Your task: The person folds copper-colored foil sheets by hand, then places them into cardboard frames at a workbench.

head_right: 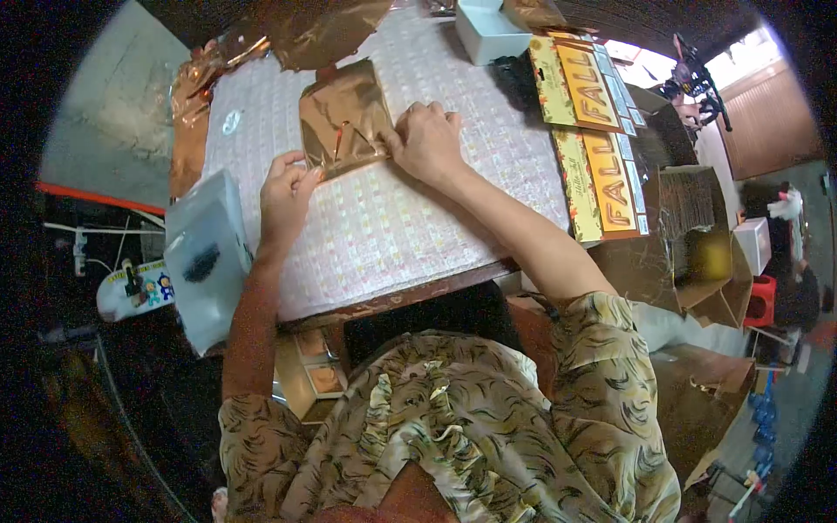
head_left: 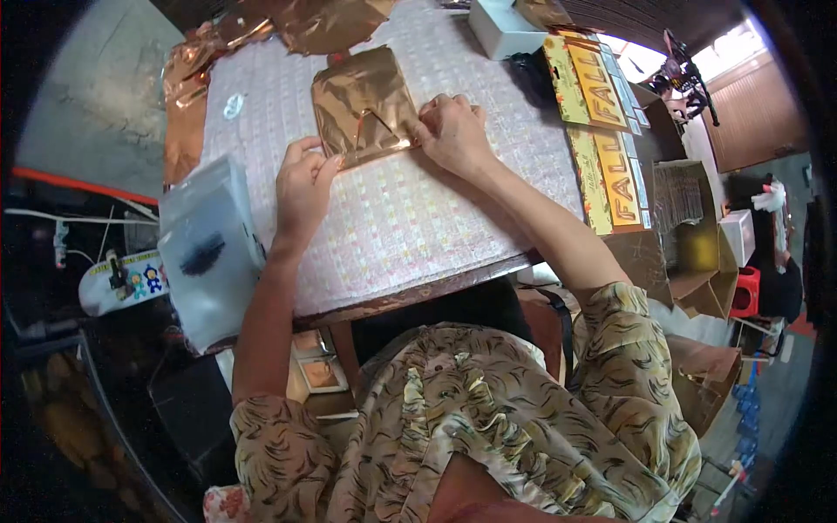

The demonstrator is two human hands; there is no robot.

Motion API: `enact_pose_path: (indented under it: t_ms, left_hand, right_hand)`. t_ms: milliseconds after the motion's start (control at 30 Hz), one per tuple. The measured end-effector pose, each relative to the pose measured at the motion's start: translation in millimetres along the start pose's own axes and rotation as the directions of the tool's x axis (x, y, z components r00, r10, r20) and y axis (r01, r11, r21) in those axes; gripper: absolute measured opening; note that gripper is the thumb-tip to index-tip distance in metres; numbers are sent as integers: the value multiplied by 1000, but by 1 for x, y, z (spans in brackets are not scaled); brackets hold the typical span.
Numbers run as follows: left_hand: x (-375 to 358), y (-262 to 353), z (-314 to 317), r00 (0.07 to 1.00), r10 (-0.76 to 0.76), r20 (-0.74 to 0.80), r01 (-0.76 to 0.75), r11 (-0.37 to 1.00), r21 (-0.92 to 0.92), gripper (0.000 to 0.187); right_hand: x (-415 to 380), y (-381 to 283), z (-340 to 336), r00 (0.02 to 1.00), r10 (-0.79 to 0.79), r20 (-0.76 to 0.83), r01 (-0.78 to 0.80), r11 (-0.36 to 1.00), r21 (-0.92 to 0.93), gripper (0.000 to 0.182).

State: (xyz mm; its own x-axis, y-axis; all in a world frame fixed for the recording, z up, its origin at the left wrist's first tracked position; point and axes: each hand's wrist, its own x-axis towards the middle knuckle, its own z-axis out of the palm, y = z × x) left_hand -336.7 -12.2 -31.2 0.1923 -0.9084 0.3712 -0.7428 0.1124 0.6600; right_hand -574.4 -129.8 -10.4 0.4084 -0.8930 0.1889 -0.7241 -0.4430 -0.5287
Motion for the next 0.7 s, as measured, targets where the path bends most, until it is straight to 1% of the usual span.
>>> enact_pose_path:
  t_ms: [67, 133, 167, 233, 267, 333, 400, 433, 467, 533, 567, 633, 667, 700]
  left_hand:
    - [0, -2, 1, 1000, 11, 1, -11, 1000, -6, 26]
    - [0, -1, 0, 1000, 11, 4, -11, 1000, -13, 26]
    - [0, -1, 0, 1000, 11, 10, -11, 1000, -5, 25]
    - [1, -2, -1, 1000, 13, 11, -13, 1000, 4, 25]
    - [1, -4, -1, 1000, 2, 31, -2, 1000, -3, 25]
    - [3, -1, -3, 999, -11, 44, 11, 1000, -9, 25]
    - [3, 3, -2, 999, -39, 27, 41, 998, -55, 31]
    - [3, 3, -3, 999, -41, 22, 42, 998, -56, 31]
    - [3, 3, -3, 999, -39, 29, 40, 997, -59, 31]
    - [3, 4, -4, 999, -40, 32, 42, 997, -64, 30]
    - [4, 5, -6, 999, -18, 41, 20, 998, -60, 29]
    - [3, 6, -8, 999, 0, 46, 3, 998, -58, 27]
    - [3, 5, -8, 998, -4, 60, 8, 998, -62, 27]
    - [3, 5, -8, 997, -7, 75, 12, 998, -66, 26]
  right_hand:
    - [6, -3, -1, 1000, 25, -14, -24, 999, 32, 38]
    - [16, -4, 1, 994, 110, -14, -108, 991, 76, 39]
    - [21, -2, 5, 994, 112, -19, -110, 991, 78, 39]
    - [36, 4, 16, 987, 108, -116, -99, 991, 86, 40]
    - [43, 6, 21, 987, 105, -118, -95, 992, 87, 40]
    - [54, 6, 29, 973, 143, -181, -134, 989, 63, 39]
    - [63, 8, 36, 969, 155, -191, -141, 986, 85, 37]
    - [68, 9, 38, 965, 171, -201, -151, 983, 108, 34]
    - [72, 10, 40, 966, 165, -199, -146, 984, 106, 34]
    - [83, 18, 48, 985, 138, -100, -109, 961, 252, 30]
    - [87, 22, 53, 986, 134, -97, -106, 962, 251, 30]
    - [92, 27, 66, 970, 130, -205, -68, 956, 285, 27]
    - [91, 32, 71, 971, 126, -202, -66, 957, 282, 27]
    - [83, 24, 65, 966, 83, -245, -45, 987, 156, 26]
